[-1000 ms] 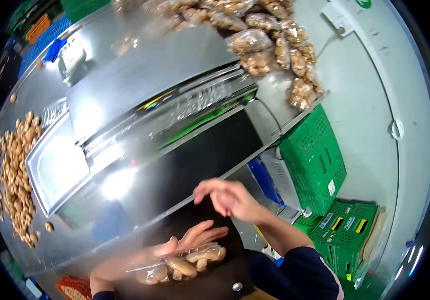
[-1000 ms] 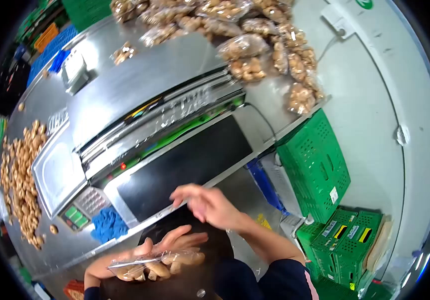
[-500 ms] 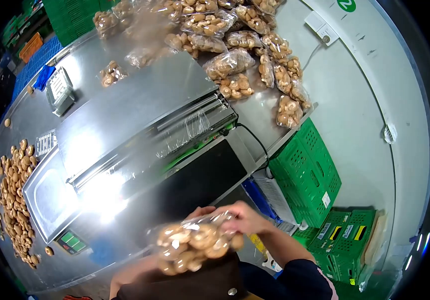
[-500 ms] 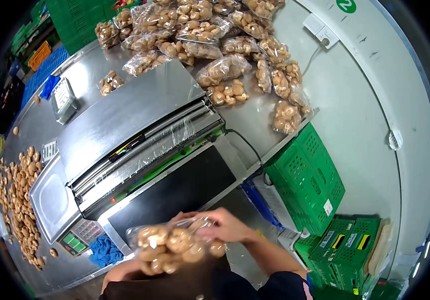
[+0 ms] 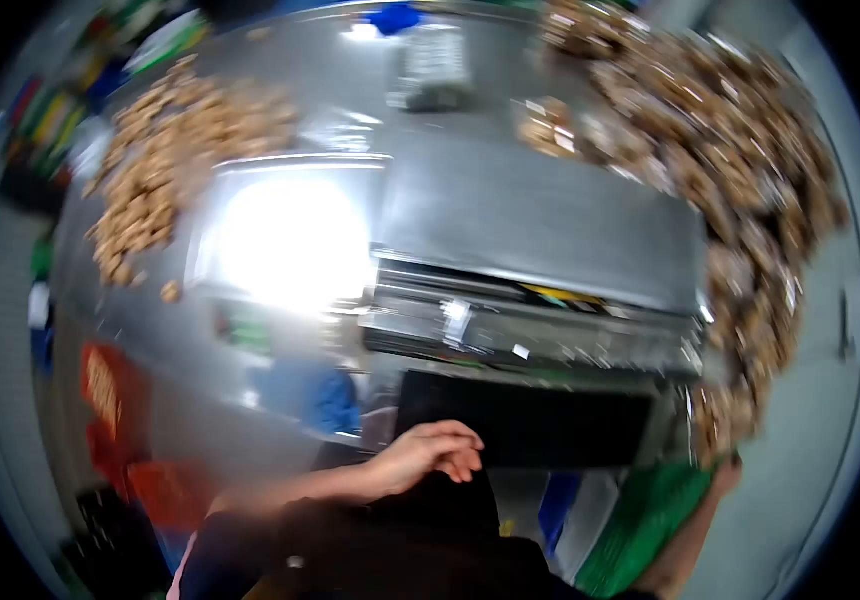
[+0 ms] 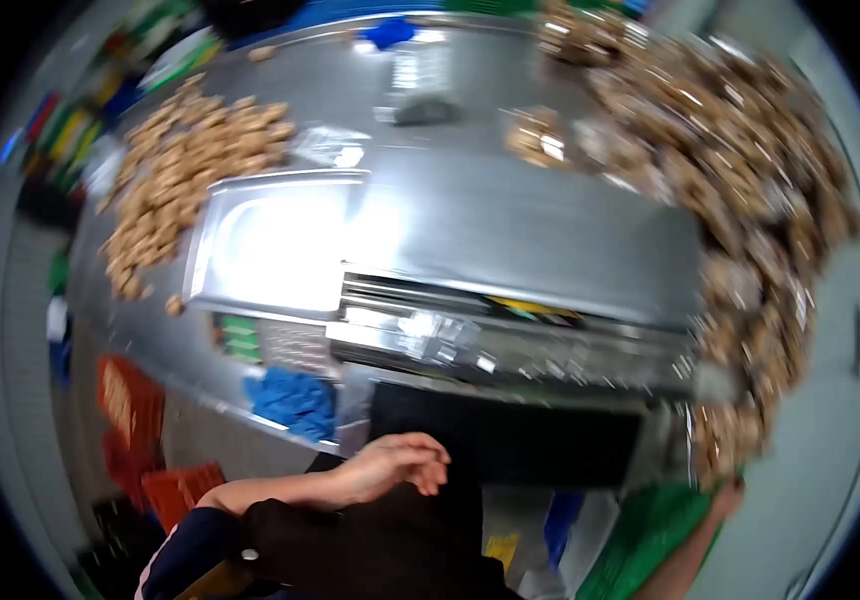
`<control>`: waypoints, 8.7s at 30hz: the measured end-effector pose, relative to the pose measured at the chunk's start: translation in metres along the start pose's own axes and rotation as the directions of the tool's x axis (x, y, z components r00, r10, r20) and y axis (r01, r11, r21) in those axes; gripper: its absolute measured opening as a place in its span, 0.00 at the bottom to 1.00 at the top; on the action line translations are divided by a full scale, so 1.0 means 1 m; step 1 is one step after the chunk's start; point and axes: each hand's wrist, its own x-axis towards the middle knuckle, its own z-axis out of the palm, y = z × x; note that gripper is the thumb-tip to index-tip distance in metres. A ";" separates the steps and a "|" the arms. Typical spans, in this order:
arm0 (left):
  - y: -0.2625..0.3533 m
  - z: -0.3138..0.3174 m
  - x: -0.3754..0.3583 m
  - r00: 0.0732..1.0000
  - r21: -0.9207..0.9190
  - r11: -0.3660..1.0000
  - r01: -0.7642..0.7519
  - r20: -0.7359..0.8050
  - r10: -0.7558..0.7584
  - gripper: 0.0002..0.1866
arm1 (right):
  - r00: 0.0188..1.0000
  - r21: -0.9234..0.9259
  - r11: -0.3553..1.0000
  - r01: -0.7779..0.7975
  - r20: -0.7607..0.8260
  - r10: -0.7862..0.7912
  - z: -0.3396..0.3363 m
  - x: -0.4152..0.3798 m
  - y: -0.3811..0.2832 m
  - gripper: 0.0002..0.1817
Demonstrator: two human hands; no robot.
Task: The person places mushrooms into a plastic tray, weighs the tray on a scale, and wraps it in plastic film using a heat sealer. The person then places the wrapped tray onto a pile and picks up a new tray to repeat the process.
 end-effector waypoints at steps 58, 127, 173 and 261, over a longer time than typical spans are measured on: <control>0.354 -0.470 -0.121 0.419 0.983 -0.114 0.142 0.045 0.907 0.30 | 0.023 0.865 0.476 0.158 0.478 -0.878 0.309 -0.581 -1.227 0.38; 0.178 -0.512 -0.250 0.334 0.796 0.069 0.601 -0.329 0.883 0.33 | 0.151 0.261 0.306 0.915 0.483 -0.863 0.227 -0.396 -1.060 0.57; 0.135 -0.536 -0.321 0.569 -0.161 0.832 -0.530 -0.796 0.208 0.19 | -0.188 0.452 0.866 -0.215 0.851 -0.491 0.137 -0.774 -0.931 0.19; 0.255 -0.260 -0.075 0.246 0.958 -0.050 -0.281 0.122 0.962 0.21 | 0.146 0.559 0.147 0.816 0.047 -0.988 0.059 -0.509 -0.854 0.24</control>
